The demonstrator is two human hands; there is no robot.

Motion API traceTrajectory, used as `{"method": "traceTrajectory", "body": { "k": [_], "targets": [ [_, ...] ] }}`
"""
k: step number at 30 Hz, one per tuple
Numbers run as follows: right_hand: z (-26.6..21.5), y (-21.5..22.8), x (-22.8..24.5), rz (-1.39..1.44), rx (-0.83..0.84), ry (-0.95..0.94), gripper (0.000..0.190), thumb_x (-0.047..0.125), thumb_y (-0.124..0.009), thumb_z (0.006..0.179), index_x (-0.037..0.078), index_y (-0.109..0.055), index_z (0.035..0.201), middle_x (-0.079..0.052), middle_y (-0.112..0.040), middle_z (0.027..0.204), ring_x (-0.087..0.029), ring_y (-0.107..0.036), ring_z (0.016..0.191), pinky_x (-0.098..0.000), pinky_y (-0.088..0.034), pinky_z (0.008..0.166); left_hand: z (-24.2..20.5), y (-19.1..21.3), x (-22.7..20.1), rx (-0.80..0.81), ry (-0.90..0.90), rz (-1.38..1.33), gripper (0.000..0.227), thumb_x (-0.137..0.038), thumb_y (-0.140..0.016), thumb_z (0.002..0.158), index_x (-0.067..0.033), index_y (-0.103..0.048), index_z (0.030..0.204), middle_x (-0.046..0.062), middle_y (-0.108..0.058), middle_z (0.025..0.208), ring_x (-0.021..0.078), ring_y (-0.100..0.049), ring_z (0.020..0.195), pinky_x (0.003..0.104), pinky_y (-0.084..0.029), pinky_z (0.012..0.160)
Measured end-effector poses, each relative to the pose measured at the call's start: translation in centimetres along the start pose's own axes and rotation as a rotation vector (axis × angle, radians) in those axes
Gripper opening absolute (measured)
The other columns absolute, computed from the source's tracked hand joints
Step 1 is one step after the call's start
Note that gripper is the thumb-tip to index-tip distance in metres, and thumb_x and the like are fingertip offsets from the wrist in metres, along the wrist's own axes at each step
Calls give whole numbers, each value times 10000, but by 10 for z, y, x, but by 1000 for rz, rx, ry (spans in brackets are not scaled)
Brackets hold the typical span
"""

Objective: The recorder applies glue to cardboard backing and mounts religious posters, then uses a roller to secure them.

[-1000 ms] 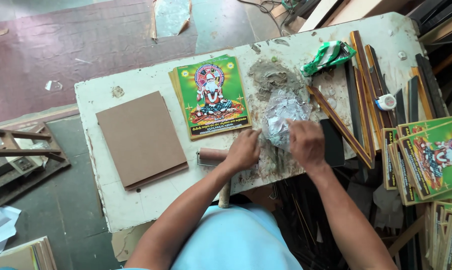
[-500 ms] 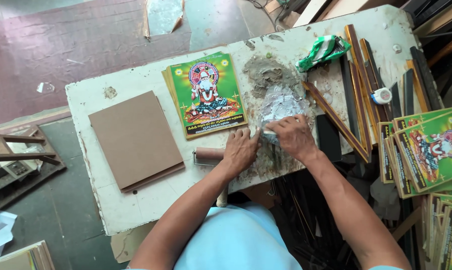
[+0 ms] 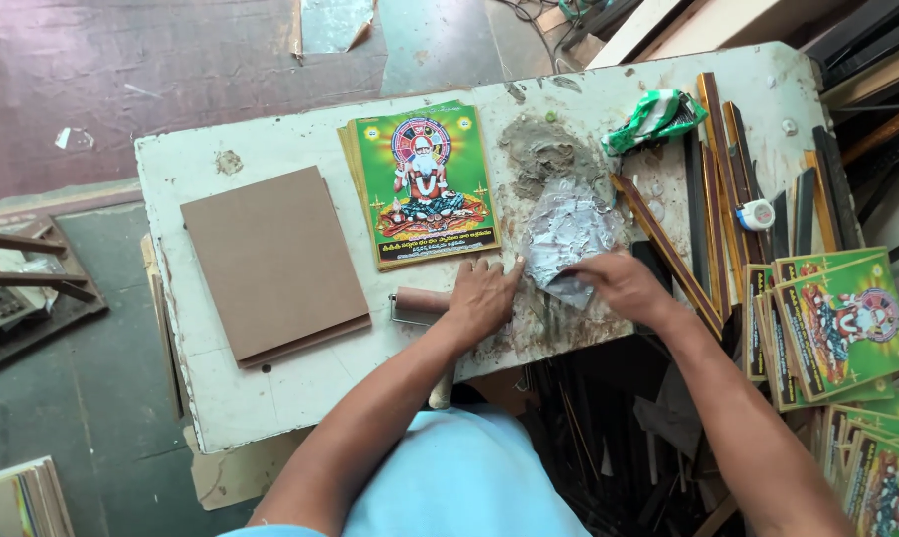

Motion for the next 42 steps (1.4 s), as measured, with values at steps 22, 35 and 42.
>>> {"method": "traceTrajectory", "body": {
  "k": [22, 35, 42],
  "targets": [
    [190, -144, 351, -357, -382, 510, 397, 42, -637, 850, 66, -718, 1238, -68, -714, 1102, -230, -660, 1052, -427, -424, 944, -328, 91, 221, -617, 592, 221, 693, -670, -576, 921, -218, -575, 1447, 112, -573, 1428, 299, -457, 1381, 509, -294, 1179],
    [133, -182, 213, 618, -323, -414, 212, 195, -601, 1109, 14, -710, 1118, -44, -664, 968, -140, -576, 845, -307, -468, 771, -343, 114, 218, -721, 609, 109, 650, -521, -750, 837, -125, -664, 1344, 50, -594, 1372, 280, -445, 1363, 504, -283, 1179],
    [125, -226, 202, 1208, -346, -653, 217, 161, -602, 1043, 8, -666, 1183, -9, -698, 1065, -99, -604, 956, -272, -486, 888, -351, 102, 222, -668, 652, 60, 653, -547, -705, 898, -83, -645, 1355, 89, -498, 1385, 287, -345, 1398, 508, -237, 1216]
  ]
}}
Point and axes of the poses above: each hand's wrist, its own z-axis towards the middle knuckle, its own y-axis out of the back of the hand, x = y × z, the point moved 8 cm from there along z, towards the middle knuckle
